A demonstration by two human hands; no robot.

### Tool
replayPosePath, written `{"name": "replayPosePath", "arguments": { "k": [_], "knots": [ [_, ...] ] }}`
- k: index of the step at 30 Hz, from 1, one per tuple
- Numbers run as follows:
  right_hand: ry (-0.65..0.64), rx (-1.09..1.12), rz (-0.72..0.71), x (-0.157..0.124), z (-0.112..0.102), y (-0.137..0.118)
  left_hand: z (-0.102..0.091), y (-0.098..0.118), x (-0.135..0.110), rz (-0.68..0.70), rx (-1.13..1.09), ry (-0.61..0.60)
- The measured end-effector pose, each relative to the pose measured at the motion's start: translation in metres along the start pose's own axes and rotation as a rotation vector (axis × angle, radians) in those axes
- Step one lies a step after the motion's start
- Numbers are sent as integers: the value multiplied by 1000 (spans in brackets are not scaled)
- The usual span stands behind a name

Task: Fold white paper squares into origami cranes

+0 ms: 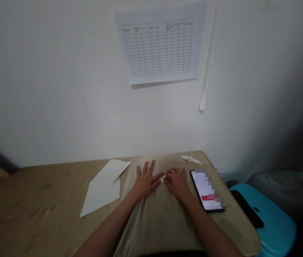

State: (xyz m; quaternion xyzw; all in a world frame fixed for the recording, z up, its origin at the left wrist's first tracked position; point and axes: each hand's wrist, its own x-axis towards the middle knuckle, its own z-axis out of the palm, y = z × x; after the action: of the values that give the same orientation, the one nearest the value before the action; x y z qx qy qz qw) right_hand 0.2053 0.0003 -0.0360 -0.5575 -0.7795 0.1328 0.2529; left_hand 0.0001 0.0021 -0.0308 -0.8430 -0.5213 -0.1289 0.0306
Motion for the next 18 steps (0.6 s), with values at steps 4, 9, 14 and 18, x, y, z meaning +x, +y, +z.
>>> {"name": "replayPosePath", "arguments": {
  "k": [4,9,14,18],
  "knots": [
    [3,-15,11,0,1,0,1,3,2,-18,2,0],
    [3,-6,19,0,1,0,2,5,4,-63,-7,-25],
    [-21,-14,26,1,0,0,4,5,5,-93,-5,-39],
    [-50,-38,33,2,-1,-1,5,6,5,-116,-11,-47]
  ]
}}
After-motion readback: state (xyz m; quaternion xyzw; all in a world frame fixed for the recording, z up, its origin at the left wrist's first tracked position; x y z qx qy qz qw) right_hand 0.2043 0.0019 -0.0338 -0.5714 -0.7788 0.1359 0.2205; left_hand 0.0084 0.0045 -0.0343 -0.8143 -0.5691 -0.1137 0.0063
